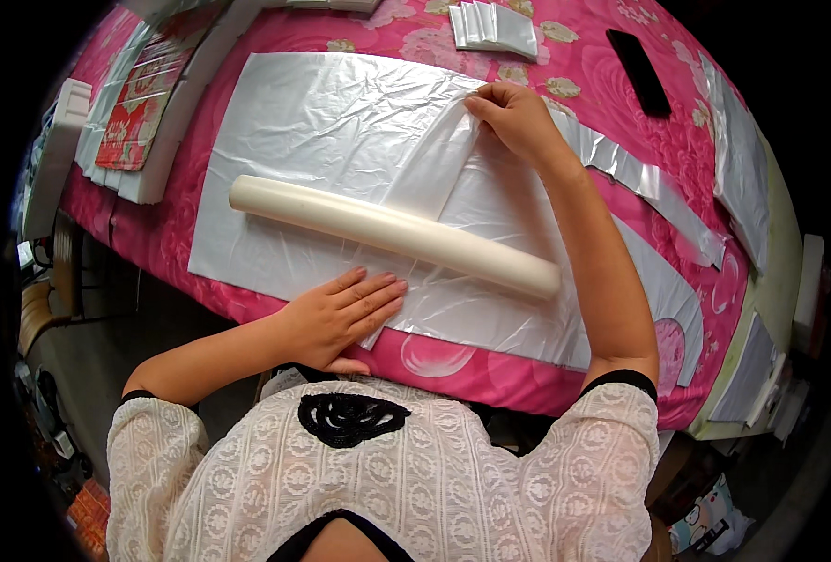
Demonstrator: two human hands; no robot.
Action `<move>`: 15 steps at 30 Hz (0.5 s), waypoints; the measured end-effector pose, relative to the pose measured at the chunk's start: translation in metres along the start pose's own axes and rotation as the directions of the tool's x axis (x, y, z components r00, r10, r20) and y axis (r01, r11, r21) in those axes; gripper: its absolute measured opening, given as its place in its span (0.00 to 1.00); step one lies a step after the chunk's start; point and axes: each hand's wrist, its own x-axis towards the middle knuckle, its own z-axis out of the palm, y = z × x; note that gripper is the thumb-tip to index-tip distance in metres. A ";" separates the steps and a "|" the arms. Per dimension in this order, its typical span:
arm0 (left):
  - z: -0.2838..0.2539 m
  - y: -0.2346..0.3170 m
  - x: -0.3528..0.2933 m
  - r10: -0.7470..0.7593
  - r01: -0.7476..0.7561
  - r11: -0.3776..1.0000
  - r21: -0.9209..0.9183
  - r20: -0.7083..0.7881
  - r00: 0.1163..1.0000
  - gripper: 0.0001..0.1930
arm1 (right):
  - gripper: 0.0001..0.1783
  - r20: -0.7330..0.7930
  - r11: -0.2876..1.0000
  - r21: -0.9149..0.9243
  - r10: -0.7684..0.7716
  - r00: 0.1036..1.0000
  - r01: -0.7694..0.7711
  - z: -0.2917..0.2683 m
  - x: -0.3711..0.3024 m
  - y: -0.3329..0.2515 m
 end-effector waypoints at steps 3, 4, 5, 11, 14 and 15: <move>0.004 0.008 -0.002 -0.036 0.036 0.999 -0.006 0.008 0.999 0.45 | 0.16 -0.368 0.998 -0.061 -0.011 0.930 -0.012 0.016 -0.018 -0.020; 0.004 0.009 -0.002 -0.043 0.043 0.999 -0.004 0.001 0.999 0.45 | 0.19 -0.298 0.990 -0.130 -0.097 0.950 0.061 0.020 -0.031 -0.027; 0.005 0.011 -0.002 -0.055 0.055 0.998 -0.001 -0.001 0.998 0.45 | 0.21 -0.217 0.972 -0.192 -0.180 0.960 0.139 0.025 -0.048 -0.033; 0.006 0.019 -0.001 -0.079 0.079 0.997 0.027 0.003 0.997 0.45 | 0.27 0.093 0.721 -0.591 -0.386 0.918 0.363 0.079 -0.150 -0.034; 0.005 0.020 -0.002 -0.084 0.084 0.996 0.034 0.002 0.996 0.44 | 0.28 -0.045 0.695 -0.667 -0.398 0.916 0.269 0.055 -0.151 -0.020; 0.005 0.019 -0.002 -0.083 0.083 0.996 0.033 0.003 0.997 0.44 | 0.27 -0.143 0.700 -0.693 -0.369 0.919 0.173 0.039 -0.148 -0.013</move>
